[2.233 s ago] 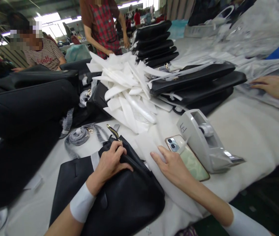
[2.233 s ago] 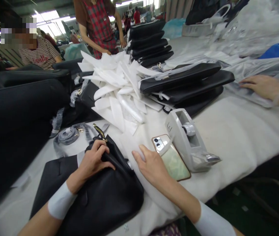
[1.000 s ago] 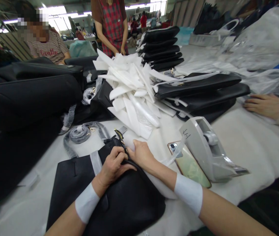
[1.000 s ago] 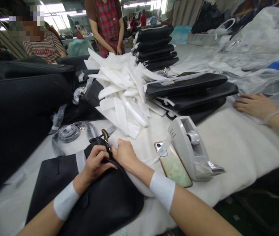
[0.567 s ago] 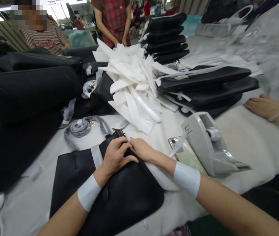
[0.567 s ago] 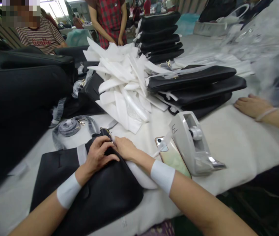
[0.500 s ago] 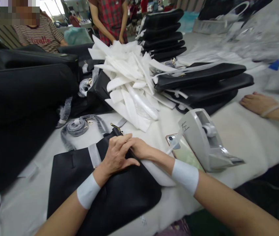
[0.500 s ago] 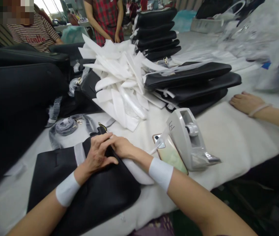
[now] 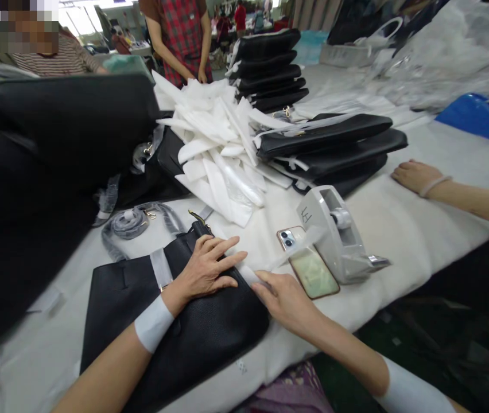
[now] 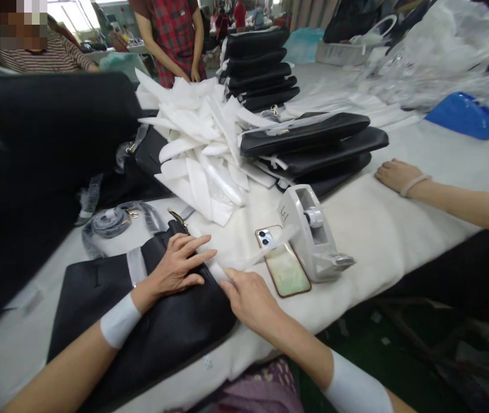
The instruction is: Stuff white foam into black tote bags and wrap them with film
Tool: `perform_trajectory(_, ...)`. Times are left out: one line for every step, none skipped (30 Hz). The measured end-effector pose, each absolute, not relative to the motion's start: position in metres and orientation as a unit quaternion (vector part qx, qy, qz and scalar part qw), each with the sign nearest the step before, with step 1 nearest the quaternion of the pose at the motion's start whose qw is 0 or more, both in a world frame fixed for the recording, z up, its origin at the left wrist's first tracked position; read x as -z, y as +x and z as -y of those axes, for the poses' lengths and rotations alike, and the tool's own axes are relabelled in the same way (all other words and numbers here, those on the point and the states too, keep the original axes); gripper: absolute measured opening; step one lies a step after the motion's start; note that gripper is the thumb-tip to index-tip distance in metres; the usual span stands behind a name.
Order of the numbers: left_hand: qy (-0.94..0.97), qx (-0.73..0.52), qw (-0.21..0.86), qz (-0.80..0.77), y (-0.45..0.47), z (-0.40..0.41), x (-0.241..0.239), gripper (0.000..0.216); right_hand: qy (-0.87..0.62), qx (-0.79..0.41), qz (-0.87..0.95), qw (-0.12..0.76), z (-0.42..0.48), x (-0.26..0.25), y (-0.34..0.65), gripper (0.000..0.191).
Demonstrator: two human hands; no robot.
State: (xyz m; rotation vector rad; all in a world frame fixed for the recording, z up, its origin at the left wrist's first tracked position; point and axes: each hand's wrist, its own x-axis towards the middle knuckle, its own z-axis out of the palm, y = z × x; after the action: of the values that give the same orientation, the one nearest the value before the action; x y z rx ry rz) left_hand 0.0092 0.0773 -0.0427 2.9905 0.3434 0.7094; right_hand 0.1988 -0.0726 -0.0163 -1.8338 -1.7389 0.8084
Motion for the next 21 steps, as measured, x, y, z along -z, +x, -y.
perform_trajectory(0.968, -0.23, 0.03, -0.101, 0.009, -0.076, 0.043, 0.057, -0.675, -0.291, 0.633, 0.245, 0.071, 0.017, 0.197, 0.019)
perform_trajectory(0.968, -0.229, 0.036, -0.096, 0.009, -0.075, 0.043, 0.055, -0.675, -0.29, 0.631, 0.25, 0.068, 0.017, 0.195, 0.017)
perform_trajectory(0.968, -0.228, 0.044, -0.095, 0.009, -0.075, 0.043, 0.053, -0.673, -0.291, 0.63, 0.255, 0.065, 0.018, 0.194, 0.015)
perform_trajectory(0.967, -0.229, 0.051, -0.096, 0.009, -0.075, 0.044, 0.052, -0.668, -0.295, 0.631, 0.262, 0.061, 0.019, 0.192, 0.013)
perform_trajectory(0.966, -0.231, 0.059, -0.096, 0.009, -0.075, 0.045, 0.051, -0.662, -0.301, 0.63, 0.272, 0.057, 0.021, 0.19, 0.012)
perform_trajectory(0.965, -0.234, 0.067, -0.095, 0.01, -0.075, 0.045, 0.051, -0.654, -0.309, 0.629, 0.284, 0.053, 0.023, 0.188, 0.011)
perform_trajectory(0.964, -0.236, 0.075, -0.094, 0.01, -0.074, 0.045, 0.05, -0.647, -0.315, 0.627, 0.296, 0.05, 0.026, 0.186, 0.011)
perform_trajectory(0.964, -0.235, 0.083, -0.092, 0.01, -0.074, 0.045, 0.049, -0.642, -0.321, 0.626, 0.306, 0.047, 0.029, 0.183, 0.012)
perform_trajectory(0.965, -0.23, 0.092, -0.09, 0.011, -0.074, 0.045, 0.047, -0.637, -0.325, 0.626, 0.312, 0.045, 0.032, 0.182, 0.013)
perform_trajectory(0.966, -0.22, 0.101, -0.089, 0.012, -0.074, 0.044, 0.044, -0.633, -0.327, 0.628, 0.313, 0.044, 0.034, 0.181, 0.014)
perform_trajectory(0.968, -0.208, 0.108, -0.088, 0.012, -0.073, 0.043, 0.041, -0.626, -0.333, 0.634, 0.309, 0.045, 0.035, 0.182, 0.016)
perform_trajectory(0.97, -0.196, 0.112, -0.088, 0.013, -0.073, 0.042, 0.04, -0.612, -0.345, 0.644, 0.303, 0.048, 0.035, 0.184, 0.019)
perform_trajectory(0.972, -0.187, 0.114, -0.089, 0.014, -0.072, 0.041, 0.039, -0.594, -0.361, 0.657, 0.294, 0.052, 0.033, 0.188, 0.021)
perform_trajectory(0.972, -0.181, 0.114, -0.092, 0.015, -0.072, 0.04, 0.038, -0.577, -0.372, 0.669, 0.284, 0.057, 0.03, 0.193, 0.021)
perform_trajectory(0.973, -0.179, 0.112, -0.096, 0.015, -0.072, 0.04, 0.037, -0.57, -0.375, 0.677, 0.274, 0.062, 0.027, 0.199, 0.021)
perform_trajectory(0.973, -0.18, 0.111, -0.098, 0.015, -0.072, 0.04, 0.036, -0.574, -0.37, 0.682, 0.262, 0.067, 0.024, 0.204, 0.02)
perform_trajectory(0.972, -0.179, 0.109, -0.1, 0.016, -0.072, 0.04, 0.035, -0.585, -0.358, 0.684, 0.248, 0.07, 0.022, 0.208, 0.018)
perform_trajectory(0.972, -0.18, 0.108, -0.102, 0.016, -0.071, 0.04, 0.034, -0.602, -0.343, 0.682, 0.236, 0.072, 0.02, 0.211, 0.017)
perform_trajectory(0.972, -0.18, 0.105, -0.104, 0.016, -0.072, 0.04, 0.033, -0.615, -0.331, 0.679, 0.226, 0.073, 0.019, 0.212, 0.018)
perform_trajectory(0.973, -0.181, 0.102, -0.105, 0.016, -0.072, 0.041, 0.032, -0.621, -0.328, 0.677, 0.221, 0.072, 0.02, 0.212, 0.02)
perform_trajectory(0.973, -0.181, 0.1, -0.107, 0.016, -0.071, 0.041, 0.031, -0.62, -0.331, 0.677, 0.22, 0.07, 0.021, 0.21, 0.022)
